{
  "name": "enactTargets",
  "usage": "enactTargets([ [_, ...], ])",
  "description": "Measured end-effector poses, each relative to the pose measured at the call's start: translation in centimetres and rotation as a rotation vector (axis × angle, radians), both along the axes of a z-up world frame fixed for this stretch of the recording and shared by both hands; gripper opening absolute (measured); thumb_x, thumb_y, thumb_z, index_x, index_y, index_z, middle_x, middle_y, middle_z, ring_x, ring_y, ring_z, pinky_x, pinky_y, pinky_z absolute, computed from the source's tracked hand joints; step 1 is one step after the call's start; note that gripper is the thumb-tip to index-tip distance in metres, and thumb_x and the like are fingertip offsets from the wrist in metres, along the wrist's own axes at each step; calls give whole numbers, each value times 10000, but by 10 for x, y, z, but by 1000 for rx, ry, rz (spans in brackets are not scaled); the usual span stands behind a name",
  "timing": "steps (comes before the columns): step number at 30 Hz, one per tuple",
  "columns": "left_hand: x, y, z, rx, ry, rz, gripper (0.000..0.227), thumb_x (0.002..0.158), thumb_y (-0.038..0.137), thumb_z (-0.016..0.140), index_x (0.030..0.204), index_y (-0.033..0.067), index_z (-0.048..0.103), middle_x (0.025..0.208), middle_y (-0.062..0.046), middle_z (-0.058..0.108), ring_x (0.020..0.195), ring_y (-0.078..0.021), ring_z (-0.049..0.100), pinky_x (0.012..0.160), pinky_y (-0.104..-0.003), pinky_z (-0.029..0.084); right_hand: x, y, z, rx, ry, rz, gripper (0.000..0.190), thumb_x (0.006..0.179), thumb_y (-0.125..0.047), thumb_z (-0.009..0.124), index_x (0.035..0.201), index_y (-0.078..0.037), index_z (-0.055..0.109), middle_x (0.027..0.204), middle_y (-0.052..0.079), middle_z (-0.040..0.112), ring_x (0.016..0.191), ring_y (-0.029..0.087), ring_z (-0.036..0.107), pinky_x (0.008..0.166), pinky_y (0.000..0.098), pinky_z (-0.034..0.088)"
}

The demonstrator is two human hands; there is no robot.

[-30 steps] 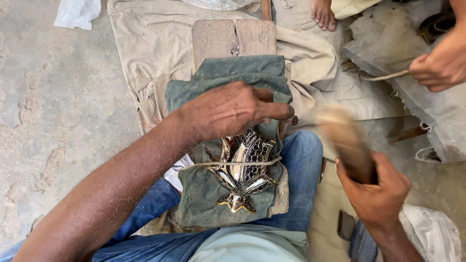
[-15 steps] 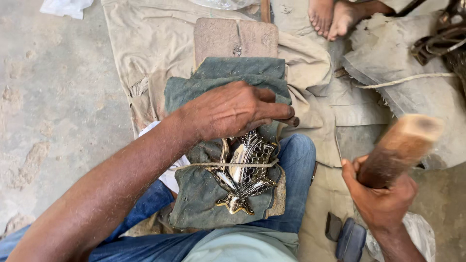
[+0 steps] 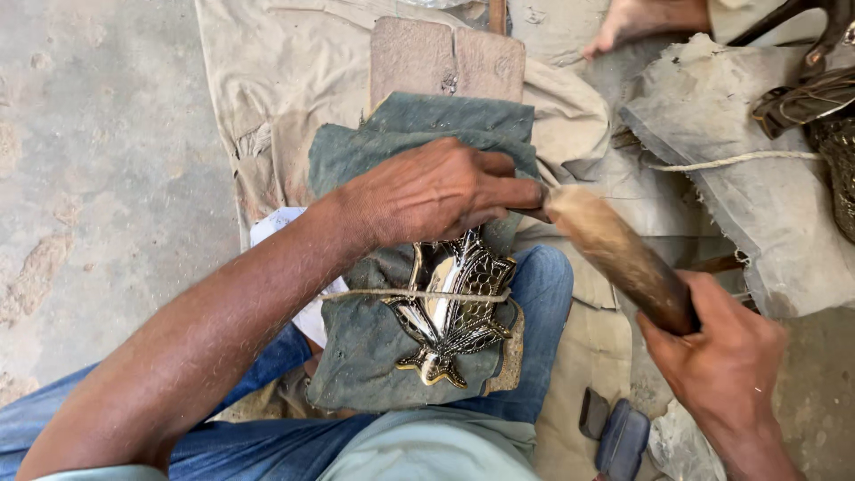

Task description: The person sits cross-legged and uses a wooden mallet to hammer a chisel on a decorative metal object. They repeatedly reposition the chisel and strike it to shape or emboss the metal surface.

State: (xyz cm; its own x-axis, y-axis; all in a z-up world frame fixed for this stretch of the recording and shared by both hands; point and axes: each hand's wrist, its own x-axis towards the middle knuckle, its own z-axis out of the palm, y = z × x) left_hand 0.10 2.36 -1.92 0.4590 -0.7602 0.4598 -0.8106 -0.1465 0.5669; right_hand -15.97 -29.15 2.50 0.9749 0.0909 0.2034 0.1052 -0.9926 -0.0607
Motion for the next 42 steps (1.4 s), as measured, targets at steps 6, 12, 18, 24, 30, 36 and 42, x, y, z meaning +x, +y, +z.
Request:
enactTargets([
  [6,2,5,-5,4,-25,-9,486,887,49,625,1357,160,569,1056,-104,691,826,-351,713,692,-471,579,2,1,9,-42,-64,0,382,825,-140,864,1123,18,684,891,151,732,774,260,728,681,369,571],
  [12,-3,9,-12,-65,-14,23,334,1007,147,655,1333,170,589,1041,-101,681,809,-347,701,687,-470,573,6,-8,11,49,-83,69,329,919,-166,859,1119,3,660,887,119,732,763,182,729,693,302,571],
  [18,-3,10,-20,-108,-93,48,563,808,51,610,1358,168,579,1041,-85,680,887,-337,710,714,-467,575,4,6,21,224,-141,60,214,968,-159,818,1029,-26,661,908,112,728,775,170,722,736,278,588],
  [24,-4,12,-28,-192,23,73,268,1059,219,631,1324,189,606,1034,-75,680,825,-332,689,725,-478,560,12,21,40,130,-85,64,228,956,-169,847,1054,-26,699,849,99,734,723,192,721,680,313,572],
  [30,-3,8,-33,-261,-40,88,307,1050,229,601,1347,152,596,1061,-86,680,833,-334,697,693,-459,558,21,33,54,133,-99,72,324,850,-162,839,1047,-14,630,830,119,702,702,227,714,633,341,559],
  [36,-9,10,-42,-312,9,137,274,1061,234,621,1322,152,612,1043,-90,671,845,-304,702,739,-428,592,23,50,75,89,-71,123,341,839,-181,832,1096,-47,650,870,114,706,760,244,728,680,375,560],
  [42,-12,6,-48,-369,3,176,237,1063,213,654,1258,86,612,1087,-90,669,868,-279,702,753,-403,602,28,61,86,-164,22,154,374,747,-102,848,1076,2,704,933,156,755,703,276,733,612,363,569],
])
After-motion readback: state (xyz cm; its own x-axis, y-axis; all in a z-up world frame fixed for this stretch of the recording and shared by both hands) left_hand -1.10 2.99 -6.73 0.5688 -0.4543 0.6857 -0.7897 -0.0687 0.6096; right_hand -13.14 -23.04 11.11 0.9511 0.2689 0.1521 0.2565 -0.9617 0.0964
